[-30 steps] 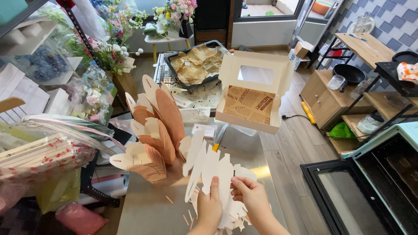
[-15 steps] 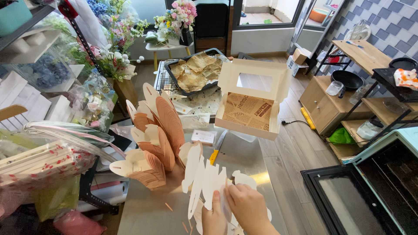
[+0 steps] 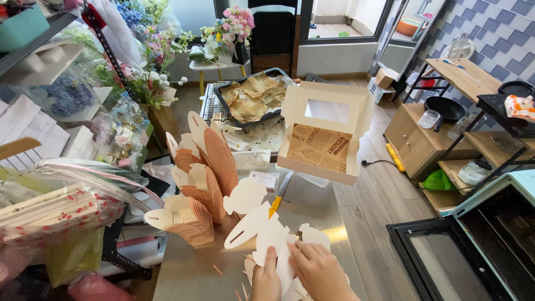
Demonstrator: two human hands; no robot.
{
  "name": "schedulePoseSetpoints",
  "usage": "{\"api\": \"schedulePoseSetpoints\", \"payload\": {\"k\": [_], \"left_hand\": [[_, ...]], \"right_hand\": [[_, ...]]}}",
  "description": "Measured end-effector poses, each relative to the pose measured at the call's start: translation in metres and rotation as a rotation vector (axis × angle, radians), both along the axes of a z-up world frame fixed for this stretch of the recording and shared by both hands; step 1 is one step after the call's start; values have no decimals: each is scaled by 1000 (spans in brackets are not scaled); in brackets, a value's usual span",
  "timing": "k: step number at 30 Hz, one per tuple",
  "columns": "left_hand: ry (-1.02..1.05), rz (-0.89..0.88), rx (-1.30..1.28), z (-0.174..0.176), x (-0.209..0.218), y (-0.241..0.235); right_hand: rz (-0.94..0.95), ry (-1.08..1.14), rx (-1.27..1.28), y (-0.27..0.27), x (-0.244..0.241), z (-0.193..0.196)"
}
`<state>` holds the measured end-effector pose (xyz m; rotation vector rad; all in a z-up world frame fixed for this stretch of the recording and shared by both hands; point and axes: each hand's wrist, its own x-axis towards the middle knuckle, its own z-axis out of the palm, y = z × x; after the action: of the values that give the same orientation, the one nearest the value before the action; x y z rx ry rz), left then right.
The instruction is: The person repeatedly picks up flat, bunny-shaped paper tags, folds them along pre-scored lines, and places them into a standing stack on the table. The process is repeated continuously throughout the clip.
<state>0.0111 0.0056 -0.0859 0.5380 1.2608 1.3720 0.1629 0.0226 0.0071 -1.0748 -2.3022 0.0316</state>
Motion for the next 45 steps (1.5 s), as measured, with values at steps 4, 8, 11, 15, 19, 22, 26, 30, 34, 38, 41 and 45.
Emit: {"api": "schedulePoseSetpoints", "payload": {"k": [4, 8, 11, 15, 19, 22, 26, 30, 34, 38, 41, 45], "left_hand": [[-50, -79, -48, -10, 0, 4], [90, -311, -65, -29, 10, -2], [372, -291, 80, -41, 14, 4], [334, -322, 114, -41, 12, -2], [599, -483, 36, -11, 2, -12], [645, -697, 31, 14, 5, -22], [40, -964, 316, 38, -23, -23], [-581, -565, 105, 52, -56, -5], [-264, -430, -54, 59, -52, 4], [-271, -218, -41, 55, -37, 4], [-199, -233, -114, 45, -34, 3], [-178, -289, -100, 35, -21, 0]], "right_hand": [[-114, 255, -104, 4, 2, 11], [-359, 425, -835, 21, 4, 21], [-449, 219, -483, 11, -6, 12], [-112, 220, -51, -8, -6, -6], [-279, 601, -656, 13, 1, -4], [-293, 924, -1008, 31, 9, 7], [-217, 956, -1084, 40, 28, 27], [-198, 560, -957, 35, 34, 37], [-245, 234, -304, 9, 2, 30], [-45, 150, 232, -7, -17, 33], [-114, 190, 146, 0, -12, 42], [-285, 429, -478, 17, -14, 50]]}}
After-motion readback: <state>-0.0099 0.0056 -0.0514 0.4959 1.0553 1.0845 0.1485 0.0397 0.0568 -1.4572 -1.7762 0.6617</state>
